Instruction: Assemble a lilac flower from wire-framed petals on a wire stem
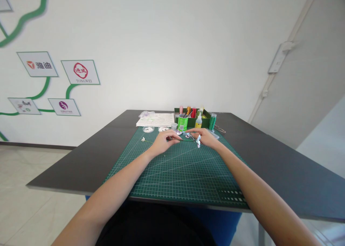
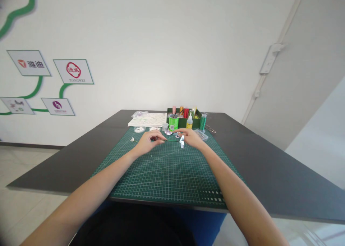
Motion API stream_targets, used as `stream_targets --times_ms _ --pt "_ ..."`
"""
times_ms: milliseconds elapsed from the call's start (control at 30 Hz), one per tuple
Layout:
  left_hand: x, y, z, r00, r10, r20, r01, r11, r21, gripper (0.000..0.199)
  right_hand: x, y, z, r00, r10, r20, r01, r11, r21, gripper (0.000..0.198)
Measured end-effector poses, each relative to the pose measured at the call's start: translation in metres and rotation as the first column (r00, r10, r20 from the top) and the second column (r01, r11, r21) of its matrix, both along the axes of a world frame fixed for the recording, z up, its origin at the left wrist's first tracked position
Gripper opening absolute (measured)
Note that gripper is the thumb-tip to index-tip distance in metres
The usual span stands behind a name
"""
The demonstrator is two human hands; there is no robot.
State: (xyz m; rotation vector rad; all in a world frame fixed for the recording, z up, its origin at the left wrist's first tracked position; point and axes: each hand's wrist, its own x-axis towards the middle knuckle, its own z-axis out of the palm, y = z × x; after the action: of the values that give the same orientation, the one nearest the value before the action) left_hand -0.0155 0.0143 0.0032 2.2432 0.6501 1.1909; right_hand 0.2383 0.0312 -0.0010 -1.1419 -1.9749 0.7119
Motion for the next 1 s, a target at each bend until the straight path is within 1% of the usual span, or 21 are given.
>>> stream_targets --times_ms 100,200,400,500,633,833,1000 --pt "-0.0002 0.001 -0.0007 1.0 0.02 -0.003 -0.02 1.0 0.002 0.007 0.0006 0.0015 -0.001 1.0 0.015 -0.009 -0.014 0.999 0.053 0.035" --pt "0.0001 0.0017 -0.0016 0.999 0.036 -0.002 -0.036 0.999 -0.012 0.008 0.0008 0.0022 -0.0006 1.0 0.016 0.003 -0.016 0.998 0.058 0.033" --pt "0.0003 0.0028 -0.0025 0.999 0.047 0.02 -0.047 0.998 -0.032 0.012 0.0006 0.0015 0.0005 0.999 0.006 0.047 -0.008 1.0 0.026 0.037" --pt "0.0002 0.0033 -0.0021 0.999 0.04 0.027 -0.039 0.999 -0.032 0.012 -0.0002 0.0008 0.0003 0.996 -0.011 0.089 0.012 1.0 -0.014 0.041" --pt "0.0001 0.0036 -0.0017 0.998 0.025 0.05 -0.024 0.999 -0.034 0.013 -0.0012 0.0 0.0001 0.994 -0.027 0.102 0.032 0.998 -0.052 0.047" --pt "-0.0001 0.0017 0.001 0.999 0.024 0.044 -0.024 1.0 -0.003 0.014 -0.002 -0.0011 -0.001 0.996 -0.018 0.09 0.025 0.997 -0.073 0.042" --pt "0.0003 -0.0002 0.0031 0.999 0.028 0.034 -0.029 0.999 0.016 0.013 -0.0027 -0.0027 -0.0006 0.996 -0.026 0.088 0.035 0.994 -0.102 0.042"
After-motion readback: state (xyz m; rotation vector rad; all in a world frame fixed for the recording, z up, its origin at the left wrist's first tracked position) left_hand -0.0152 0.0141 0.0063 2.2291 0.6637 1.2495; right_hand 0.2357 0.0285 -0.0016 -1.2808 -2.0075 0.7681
